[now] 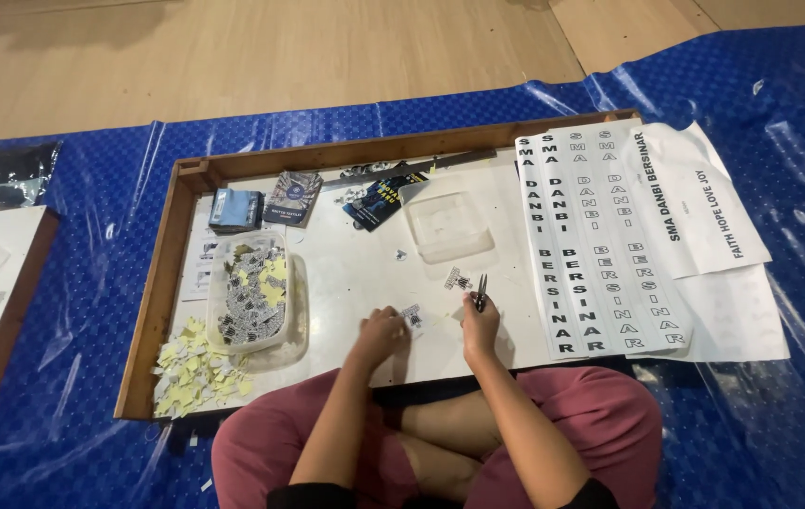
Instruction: Cutting out small printed labels from a sheet using scissors
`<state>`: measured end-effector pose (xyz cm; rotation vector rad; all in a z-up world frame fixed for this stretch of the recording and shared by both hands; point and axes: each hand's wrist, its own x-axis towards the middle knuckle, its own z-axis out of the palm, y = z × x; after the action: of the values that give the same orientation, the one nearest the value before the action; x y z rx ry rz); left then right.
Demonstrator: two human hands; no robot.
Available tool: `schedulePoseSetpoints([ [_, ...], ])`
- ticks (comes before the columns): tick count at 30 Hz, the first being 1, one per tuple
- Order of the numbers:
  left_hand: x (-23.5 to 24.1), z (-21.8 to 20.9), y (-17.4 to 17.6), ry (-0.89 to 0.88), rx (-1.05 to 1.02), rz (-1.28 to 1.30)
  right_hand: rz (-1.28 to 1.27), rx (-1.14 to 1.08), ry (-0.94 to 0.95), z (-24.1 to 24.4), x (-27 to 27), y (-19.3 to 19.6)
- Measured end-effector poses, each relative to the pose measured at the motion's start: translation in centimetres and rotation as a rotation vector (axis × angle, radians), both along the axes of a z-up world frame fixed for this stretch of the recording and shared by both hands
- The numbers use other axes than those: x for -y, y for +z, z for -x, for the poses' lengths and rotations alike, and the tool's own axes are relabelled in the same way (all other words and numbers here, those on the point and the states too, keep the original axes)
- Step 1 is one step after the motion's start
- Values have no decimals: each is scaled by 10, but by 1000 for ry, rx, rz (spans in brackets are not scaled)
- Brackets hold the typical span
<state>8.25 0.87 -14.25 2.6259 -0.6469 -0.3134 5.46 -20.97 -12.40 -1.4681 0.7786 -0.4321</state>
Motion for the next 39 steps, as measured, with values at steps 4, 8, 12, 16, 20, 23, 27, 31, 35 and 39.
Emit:
schedulePoseSetpoints([
  [4,-15,1,32,46,60,-165,-21,31,0,0,-3,6],
  [8,1,15,61,53,91,-135,-11,-17,28,5,-9,16],
  [12,15,31,65,-27,186,-277,-29,-37,57,1,-6,0],
  [16,18,35,108,52,56,-243,-36,-57,93,-3,-1,-17],
  [20,19,28,116,238,-119,322,-15,-42,314,-3,-8,4],
  [23,18,25,117,349,-195,563,60,-67,496,-6,-12,15],
  [27,2,25,95,442,-188,533,100,-34,632,7,-14,57],
  [31,3,51,131,551,-290,832,-79,78,637,30,-21,97],
  [35,10,65,162,507,-475,1097,-244,96,627,32,-25,83],
  [39,10,58,144,478,-431,1029,6,71,710,34,-16,104],
])
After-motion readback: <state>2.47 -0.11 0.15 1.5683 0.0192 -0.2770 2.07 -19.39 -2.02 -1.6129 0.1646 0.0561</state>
